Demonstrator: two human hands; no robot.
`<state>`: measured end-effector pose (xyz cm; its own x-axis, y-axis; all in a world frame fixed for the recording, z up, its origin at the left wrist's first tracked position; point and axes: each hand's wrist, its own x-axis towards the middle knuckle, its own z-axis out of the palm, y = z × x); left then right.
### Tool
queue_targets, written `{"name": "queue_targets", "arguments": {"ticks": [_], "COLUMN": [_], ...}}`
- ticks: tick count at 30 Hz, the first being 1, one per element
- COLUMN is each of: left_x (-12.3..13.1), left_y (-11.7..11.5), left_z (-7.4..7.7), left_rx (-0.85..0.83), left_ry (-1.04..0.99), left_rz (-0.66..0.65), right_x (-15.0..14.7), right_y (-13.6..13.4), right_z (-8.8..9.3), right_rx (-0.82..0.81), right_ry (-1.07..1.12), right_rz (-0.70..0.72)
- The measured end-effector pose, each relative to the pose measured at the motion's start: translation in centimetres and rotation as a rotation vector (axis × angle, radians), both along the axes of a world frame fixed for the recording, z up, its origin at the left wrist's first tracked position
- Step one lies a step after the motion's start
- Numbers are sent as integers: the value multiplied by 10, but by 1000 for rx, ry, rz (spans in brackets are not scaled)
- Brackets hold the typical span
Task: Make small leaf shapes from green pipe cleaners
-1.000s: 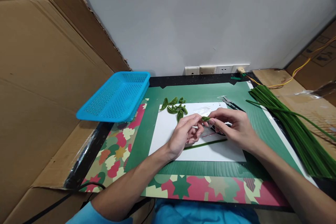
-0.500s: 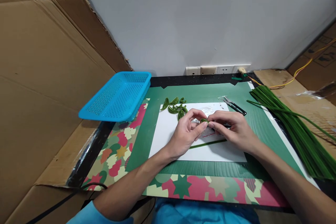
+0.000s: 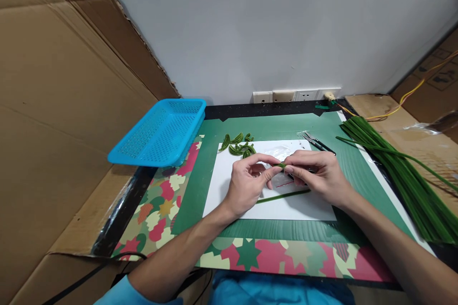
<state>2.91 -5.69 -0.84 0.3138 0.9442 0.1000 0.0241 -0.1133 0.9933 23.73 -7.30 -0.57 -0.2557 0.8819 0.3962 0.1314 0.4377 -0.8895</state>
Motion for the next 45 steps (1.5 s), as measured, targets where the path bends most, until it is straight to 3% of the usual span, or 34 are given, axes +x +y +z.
{"name": "queue_targets", "arguments": {"ticks": [12, 18, 26, 36, 41, 45], "left_x": [1, 2, 3, 6, 6, 5], "left_y": [0, 1, -1, -8, -8, -7], "left_z": [-6, -5, -4, -6, -2, -1], "left_rx": [62, 46, 64, 131, 101, 56], "left_ry": [-29, -32, 53, 162, 162, 171], "left_rz": [7, 6, 5, -17, 19, -37], "right_x": [1, -2, -7, -12, -15, -16], "right_y": [0, -2, -6, -7, -7, -7], "right_z": [-1, 2, -13, -19, -20, -22], "right_rx": [36, 57, 359, 545, 534, 519], "right_ry": [-7, -65, -383, -544, -589, -606], "right_rz": [-6, -79, -300, -403, -418, -406]}}
